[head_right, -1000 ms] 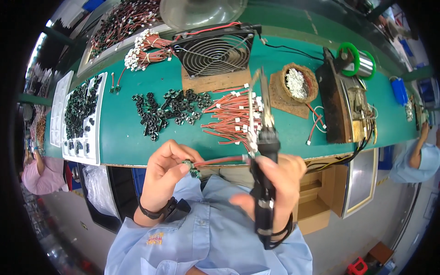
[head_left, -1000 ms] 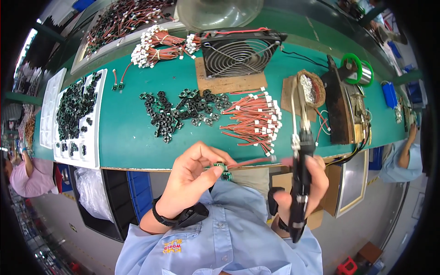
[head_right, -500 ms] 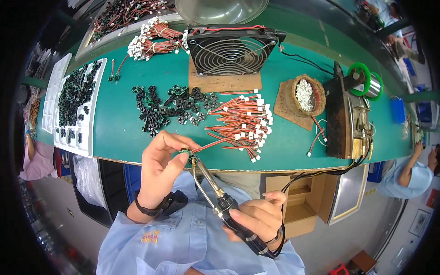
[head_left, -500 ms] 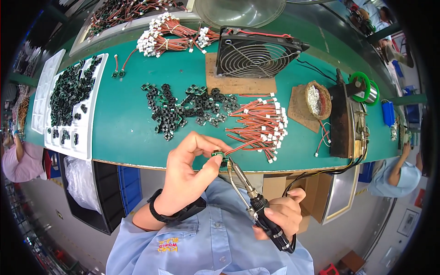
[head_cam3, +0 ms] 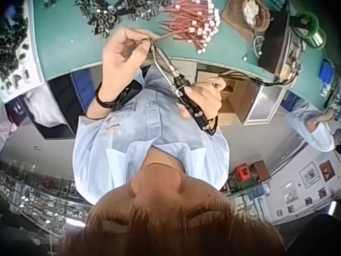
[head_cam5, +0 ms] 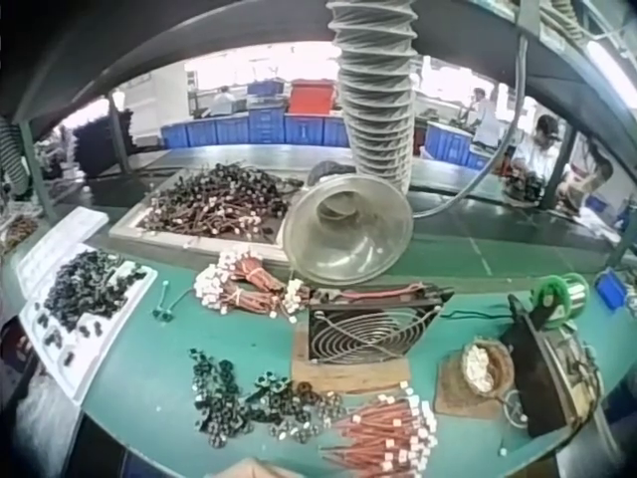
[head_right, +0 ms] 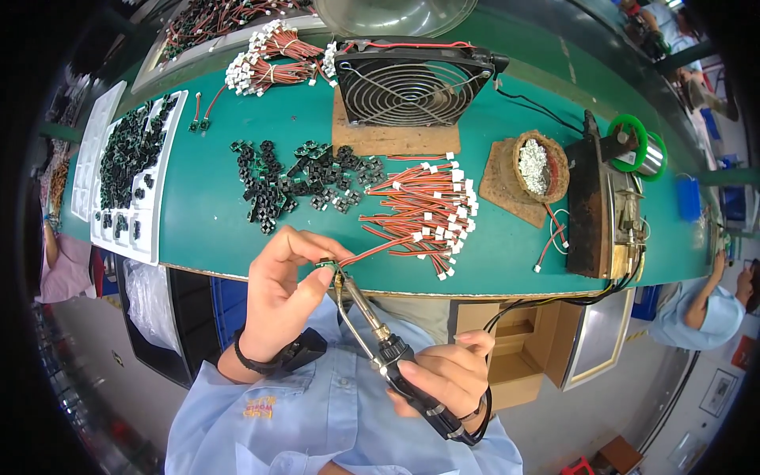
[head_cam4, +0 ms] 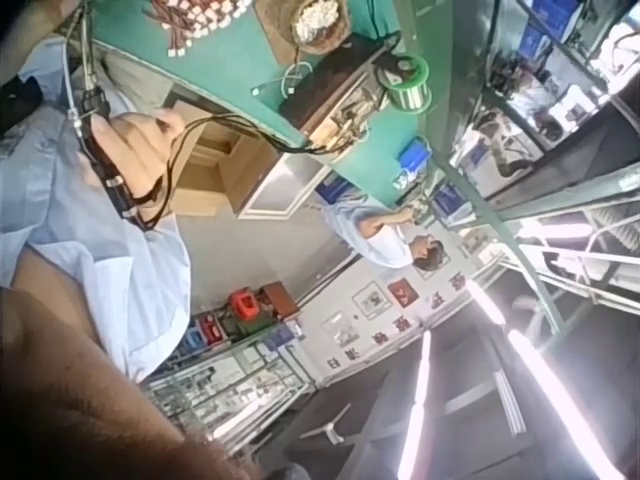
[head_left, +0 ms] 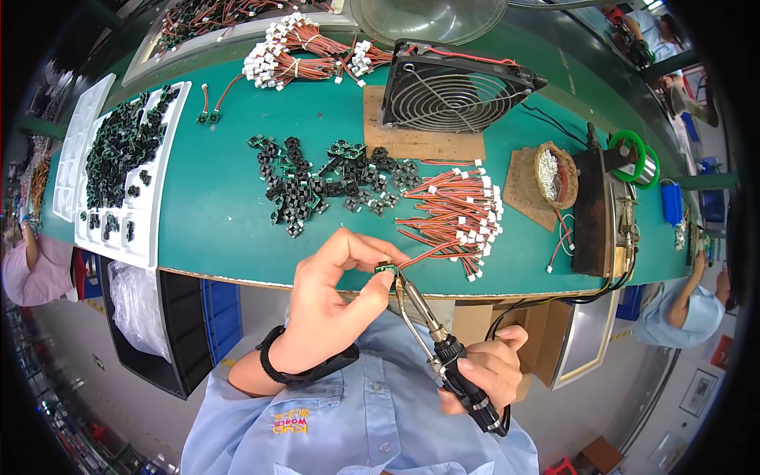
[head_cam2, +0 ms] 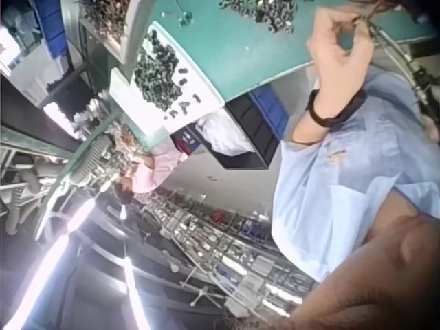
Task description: The person sorts circuit boards and wires on a tray, then joins a wire to a circuit board using a soldering iron. After completing the connection, the person places the assembled unit onto the green work surface.
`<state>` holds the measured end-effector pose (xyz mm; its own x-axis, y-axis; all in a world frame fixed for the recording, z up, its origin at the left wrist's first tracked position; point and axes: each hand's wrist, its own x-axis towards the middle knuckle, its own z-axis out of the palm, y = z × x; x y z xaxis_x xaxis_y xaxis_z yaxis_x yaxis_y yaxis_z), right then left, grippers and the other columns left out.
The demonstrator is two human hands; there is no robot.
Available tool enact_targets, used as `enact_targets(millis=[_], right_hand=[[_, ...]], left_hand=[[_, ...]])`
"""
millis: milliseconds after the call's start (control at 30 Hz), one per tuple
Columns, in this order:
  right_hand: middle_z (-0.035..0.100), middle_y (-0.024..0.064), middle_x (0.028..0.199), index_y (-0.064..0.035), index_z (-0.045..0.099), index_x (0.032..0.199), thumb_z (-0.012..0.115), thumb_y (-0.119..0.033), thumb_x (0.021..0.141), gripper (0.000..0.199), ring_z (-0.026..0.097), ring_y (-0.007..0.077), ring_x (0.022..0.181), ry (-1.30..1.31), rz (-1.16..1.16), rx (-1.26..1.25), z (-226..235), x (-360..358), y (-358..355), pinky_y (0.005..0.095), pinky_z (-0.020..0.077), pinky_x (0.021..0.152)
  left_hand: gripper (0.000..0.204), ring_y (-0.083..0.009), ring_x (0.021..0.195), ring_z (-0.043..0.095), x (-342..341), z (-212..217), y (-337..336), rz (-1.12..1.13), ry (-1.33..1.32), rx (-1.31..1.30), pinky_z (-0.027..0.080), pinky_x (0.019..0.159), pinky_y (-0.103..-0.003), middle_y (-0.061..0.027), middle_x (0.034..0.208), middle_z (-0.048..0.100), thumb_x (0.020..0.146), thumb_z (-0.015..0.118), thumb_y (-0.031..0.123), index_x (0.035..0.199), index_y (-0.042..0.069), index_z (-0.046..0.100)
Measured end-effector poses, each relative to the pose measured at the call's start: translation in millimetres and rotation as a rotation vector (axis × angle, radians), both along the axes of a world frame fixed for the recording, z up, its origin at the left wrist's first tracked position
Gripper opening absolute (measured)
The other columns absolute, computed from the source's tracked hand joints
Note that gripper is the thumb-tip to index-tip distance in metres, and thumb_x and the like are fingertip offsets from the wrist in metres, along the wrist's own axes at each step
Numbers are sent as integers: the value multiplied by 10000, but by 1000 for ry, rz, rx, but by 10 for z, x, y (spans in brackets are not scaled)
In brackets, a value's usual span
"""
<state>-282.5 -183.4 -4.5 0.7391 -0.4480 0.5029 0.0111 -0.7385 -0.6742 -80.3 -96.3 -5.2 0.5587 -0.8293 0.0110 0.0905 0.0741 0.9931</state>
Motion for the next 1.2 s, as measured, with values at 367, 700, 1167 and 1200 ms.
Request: enact_targets(millis=[367, 700, 1167, 1200], right_hand=[[612, -33, 651, -141, 638, 906, 743, -251, 625, 319, 570, 103, 595, 3, 14, -23, -20, -32, 6, 321, 297, 790], [590, -20, 609, -118, 611, 929, 725, -268, 637, 348, 544, 120, 558, -53, 7, -66, -72, -13, 22, 351, 304, 769], [565, 4, 532, -67, 561, 984, 692, -299, 659, 421, 514, 149, 501, -38, 42, -132, -110, -57, 34, 403, 306, 731], [565, 4, 532, -67, 561, 984, 692, -299, 659, 421, 514, 149, 501, -40, 40, -132, -110, -56, 31, 403, 306, 731]], left_hand=[[127, -190, 903, 583, -28, 5, 16, 14, -4, 12, 430, 823, -319, -155, 933, 608, 783, 534, -27, 862, 31, 452], [120, -162, 854, 599, -50, -11, 13, 48, -51, -23, 465, 772, -299, -144, 909, 628, 769, 548, -36, 844, 6, 464], [110, -139, 841, 589, -52, 4, -2, 69, -56, -26, 451, 750, -278, -128, 907, 632, 771, 553, -37, 825, -4, 464], [109, -135, 844, 585, -52, 5, -5, 69, -45, -32, 447, 754, -275, -127, 910, 632, 773, 552, -36, 830, -2, 466]])
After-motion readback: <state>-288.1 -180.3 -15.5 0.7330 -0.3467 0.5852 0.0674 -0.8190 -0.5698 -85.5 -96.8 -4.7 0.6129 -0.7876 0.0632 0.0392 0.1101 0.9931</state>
